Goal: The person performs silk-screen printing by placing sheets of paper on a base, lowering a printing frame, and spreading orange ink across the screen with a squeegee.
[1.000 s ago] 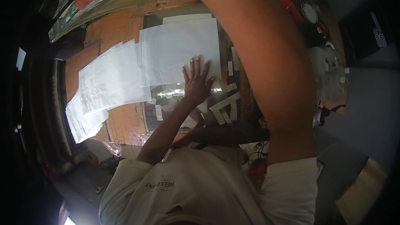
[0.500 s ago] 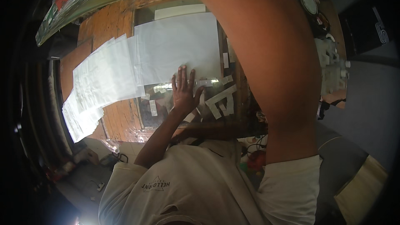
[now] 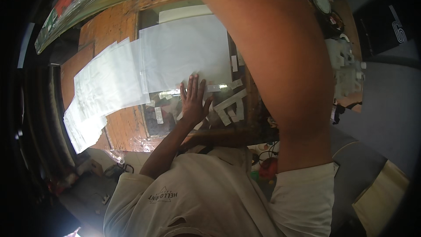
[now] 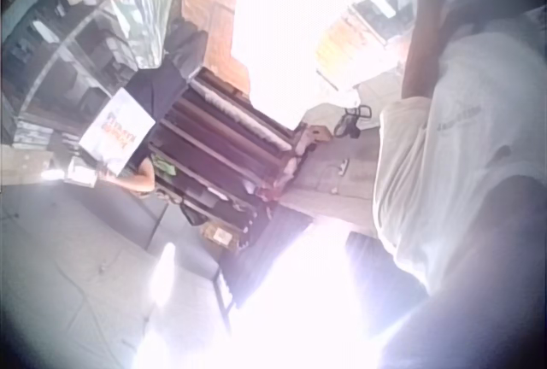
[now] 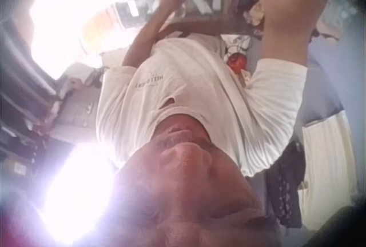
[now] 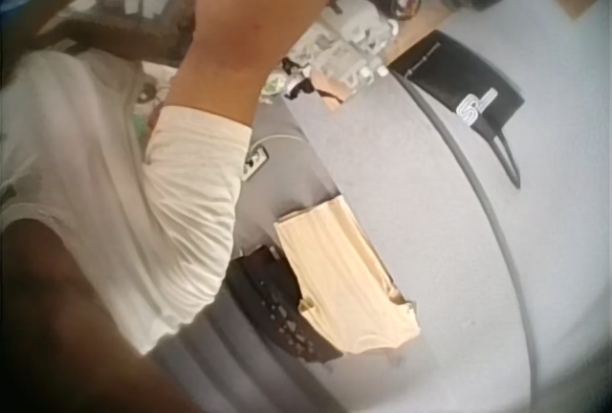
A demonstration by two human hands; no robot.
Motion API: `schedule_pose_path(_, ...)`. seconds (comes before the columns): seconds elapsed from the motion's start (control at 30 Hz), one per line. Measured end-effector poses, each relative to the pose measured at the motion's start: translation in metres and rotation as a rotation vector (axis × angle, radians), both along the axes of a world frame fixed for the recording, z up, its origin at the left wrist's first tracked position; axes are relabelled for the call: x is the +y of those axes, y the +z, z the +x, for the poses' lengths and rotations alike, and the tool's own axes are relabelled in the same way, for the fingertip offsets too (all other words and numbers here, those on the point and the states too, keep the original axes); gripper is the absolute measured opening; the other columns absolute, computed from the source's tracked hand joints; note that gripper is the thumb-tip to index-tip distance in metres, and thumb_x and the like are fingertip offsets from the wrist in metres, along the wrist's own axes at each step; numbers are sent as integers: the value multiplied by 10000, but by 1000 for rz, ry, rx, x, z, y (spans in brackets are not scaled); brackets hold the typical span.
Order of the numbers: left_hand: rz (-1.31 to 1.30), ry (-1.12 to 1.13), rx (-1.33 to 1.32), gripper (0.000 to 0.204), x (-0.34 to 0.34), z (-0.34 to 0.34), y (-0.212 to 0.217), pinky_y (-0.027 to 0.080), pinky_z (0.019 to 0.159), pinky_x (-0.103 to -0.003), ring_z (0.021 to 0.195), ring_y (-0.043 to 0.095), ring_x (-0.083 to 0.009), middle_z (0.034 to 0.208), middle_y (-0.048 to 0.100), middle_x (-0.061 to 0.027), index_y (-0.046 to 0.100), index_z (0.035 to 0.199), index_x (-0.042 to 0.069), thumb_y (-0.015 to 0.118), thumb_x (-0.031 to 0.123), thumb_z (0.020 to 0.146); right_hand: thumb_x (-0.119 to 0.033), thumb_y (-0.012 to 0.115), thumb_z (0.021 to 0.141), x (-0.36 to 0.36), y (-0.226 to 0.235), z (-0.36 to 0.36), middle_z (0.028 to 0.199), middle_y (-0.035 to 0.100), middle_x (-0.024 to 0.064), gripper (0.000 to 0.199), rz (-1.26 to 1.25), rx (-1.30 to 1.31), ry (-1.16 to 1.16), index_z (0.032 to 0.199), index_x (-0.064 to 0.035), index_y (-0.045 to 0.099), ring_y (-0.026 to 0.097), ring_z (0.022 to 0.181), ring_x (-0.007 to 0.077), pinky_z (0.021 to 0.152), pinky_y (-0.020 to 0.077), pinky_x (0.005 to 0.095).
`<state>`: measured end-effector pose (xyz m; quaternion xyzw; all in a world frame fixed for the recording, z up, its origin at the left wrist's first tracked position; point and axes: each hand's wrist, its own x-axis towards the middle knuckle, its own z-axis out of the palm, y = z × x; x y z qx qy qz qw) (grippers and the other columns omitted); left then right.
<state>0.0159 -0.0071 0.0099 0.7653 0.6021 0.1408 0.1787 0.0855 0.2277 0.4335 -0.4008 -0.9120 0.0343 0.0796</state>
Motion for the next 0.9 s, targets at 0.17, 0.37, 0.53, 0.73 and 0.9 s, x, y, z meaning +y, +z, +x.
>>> schedule_pose_path(0.17, 1, -24, 28, 684, 0, 1, 0, 85, 1222, -658, 1567, 149, -356, 1654, 233, -200, 385, 1528, 34, 578, 417, 995, -218, 493, 961, 3, -2, 4, 1180, 693, 262, 447, 1, 15, 72, 1250, 74, 670, 714, 1007, 272, 917, 576, 383)
schedule_pose_path(0.37, 27, -84, 30, 693, 0, 0, -3, 88, 1222, -662, 1570, 137, -349, 1657, 229, -199, 379, 1526, 16, 562, 433, 1004, -249, 496, 972, -1, -2, 6, 1167, 697, 256, 455, 9, 36, 64, 1241, 73, 672, 712, 999, 274, 927, 576, 394)
schedule_pose_path(0.53, 7, -106, 17, 698, 0, 0, -5, 91, 1222, -664, 1575, 120, -347, 1662, 215, -205, 368, 1530, 7, 554, 431, 1008, -274, 498, 982, -2, -1, 8, 1156, 701, 250, 464, 3, 57, 72, 1234, 72, 675, 710, 993, 276, 935, 575, 402)
schedule_pose_path(0.73, -61, -73, 42, 715, -1, -2, 2, 89, 1222, -663, 1575, 120, -347, 1664, 203, -215, 363, 1535, 8, 563, 438, 999, -326, 499, 999, 1, -3, 17, 1068, 723, 229, 466, 1, 111, 197, 1171, 51, 712, 712, 935, 274, 903, 584, 413)
schedule_pose_path(0.9, 22, -111, 62, 693, 2, 3, -3, 90, 1216, -674, 1575, 113, -343, 1661, 197, -213, 391, 1519, 34, 574, 442, 989, -373, 521, 1008, 1, -33, -14, 831, 725, 156, 452, 426, -23, -21, 1023, 1, 776, 683, 750, 227, 709, 550, 428)
